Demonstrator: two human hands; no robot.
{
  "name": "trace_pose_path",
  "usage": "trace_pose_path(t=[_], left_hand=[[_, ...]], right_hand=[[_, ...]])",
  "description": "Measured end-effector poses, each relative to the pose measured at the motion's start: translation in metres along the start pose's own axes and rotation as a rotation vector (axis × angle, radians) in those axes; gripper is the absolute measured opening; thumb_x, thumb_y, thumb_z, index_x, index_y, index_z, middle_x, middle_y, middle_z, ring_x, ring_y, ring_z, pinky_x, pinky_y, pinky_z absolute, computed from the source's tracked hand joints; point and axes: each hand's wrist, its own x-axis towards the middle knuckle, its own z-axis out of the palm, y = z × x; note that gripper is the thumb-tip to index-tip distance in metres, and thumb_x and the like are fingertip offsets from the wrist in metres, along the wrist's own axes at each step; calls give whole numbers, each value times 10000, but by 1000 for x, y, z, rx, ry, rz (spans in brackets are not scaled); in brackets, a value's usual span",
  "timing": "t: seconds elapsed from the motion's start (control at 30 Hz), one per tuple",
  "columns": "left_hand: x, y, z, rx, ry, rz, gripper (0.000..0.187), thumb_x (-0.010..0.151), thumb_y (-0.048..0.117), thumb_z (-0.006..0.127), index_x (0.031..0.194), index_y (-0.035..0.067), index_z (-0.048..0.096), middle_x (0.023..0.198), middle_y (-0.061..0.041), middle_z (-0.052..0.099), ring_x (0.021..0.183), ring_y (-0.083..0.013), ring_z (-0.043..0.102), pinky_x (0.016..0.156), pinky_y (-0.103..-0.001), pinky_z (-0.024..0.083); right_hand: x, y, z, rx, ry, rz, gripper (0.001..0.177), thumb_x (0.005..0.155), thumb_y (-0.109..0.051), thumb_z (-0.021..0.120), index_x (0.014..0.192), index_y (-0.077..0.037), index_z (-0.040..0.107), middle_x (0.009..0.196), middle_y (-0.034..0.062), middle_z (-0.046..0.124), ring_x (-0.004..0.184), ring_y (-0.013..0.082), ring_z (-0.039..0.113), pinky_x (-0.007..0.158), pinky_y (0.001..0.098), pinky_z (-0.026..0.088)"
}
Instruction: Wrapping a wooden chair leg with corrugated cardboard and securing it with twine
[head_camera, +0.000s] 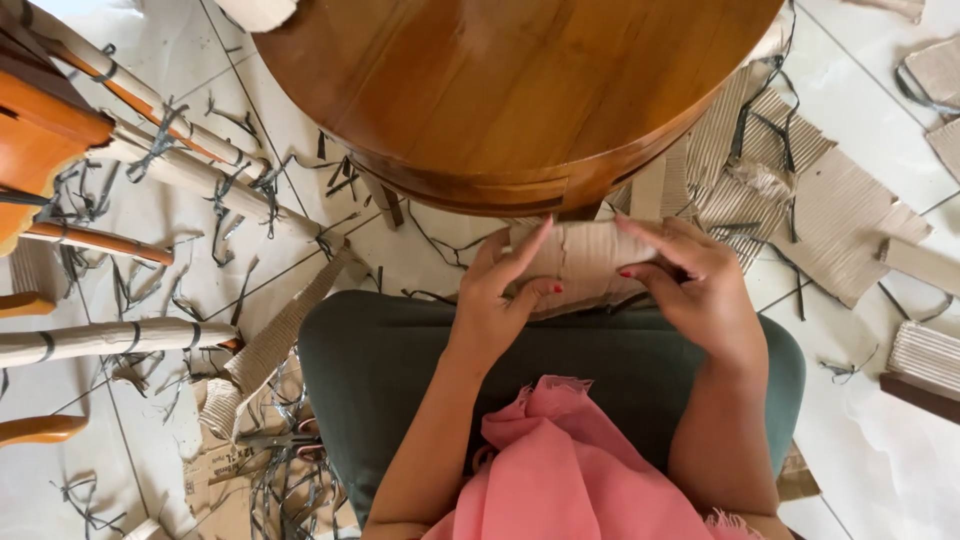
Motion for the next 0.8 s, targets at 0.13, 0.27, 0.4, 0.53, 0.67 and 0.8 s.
trace_pose_path(t=[0.13, 0.27, 0.4, 0.53, 0.67, 0.8], left_hand=[[1, -1, -3, 34, -32, -8, 593, 943, 293, 770, 1500, 279, 567, 1125, -193, 671, 825, -265, 719, 755, -410, 601], [9, 13, -13, 71, -121, -71, 564, 924, 319, 778, 1440, 194, 588, 1167, -172, 673, 947, -344, 733, 801, -459, 622], [13, 19, -17, 79, -180, -136, 489, 925, 328, 765, 1360, 169, 612, 1240, -219, 580, 1078, -464, 666, 903, -597, 577], [12, 21, -8, 53, -131, -119, 454, 933, 297, 765, 1340, 165, 615, 1275, -232, 560, 1147, -478, 641, 964, -619, 542], [4, 0, 1, 106, -83, -33, 332, 950, 268, 754, 1259, 171, 683, 1173, -66, 658, 1079, -282, 702, 948, -446, 569], [0, -13, 9, 150, 19, 33, 165, 963, 210, 734, 1105, 124, 739, 1010, -59, 723, 978, -263, 727, 903, -414, 596]], right_hand=[[0, -12, 1, -127, 17, -17, 376, 843, 31, 812, 1212, -13, 757, 784, 153, 604, 514, 288, 516, 493, 366, 413], [1, -10, 1, -135, 28, -18, 256, 885, 6, 787, 1138, -30, 778, 751, 115, 567, 498, 270, 517, 498, 340, 411], [-1, -3, 4, -43, 46, 9, 204, 889, 33, 766, 1077, -43, 790, 764, 124, 598, 518, 269, 541, 501, 341, 424], [2, -7, 9, 3, 84, 33, 157, 920, 27, 757, 1060, -37, 782, 811, 124, 630, 514, 208, 539, 523, 321, 434], [-1, 0, 8, -88, 112, 19, 110, 934, 5, 763, 1023, -57, 782, 894, 114, 583, 536, 222, 547, 518, 348, 458], [7, -14, 6, -124, 98, -2, 78, 956, 10, 732, 974, -55, 770, 1163, 229, 617, 526, 283, 595, 558, 448, 500]])
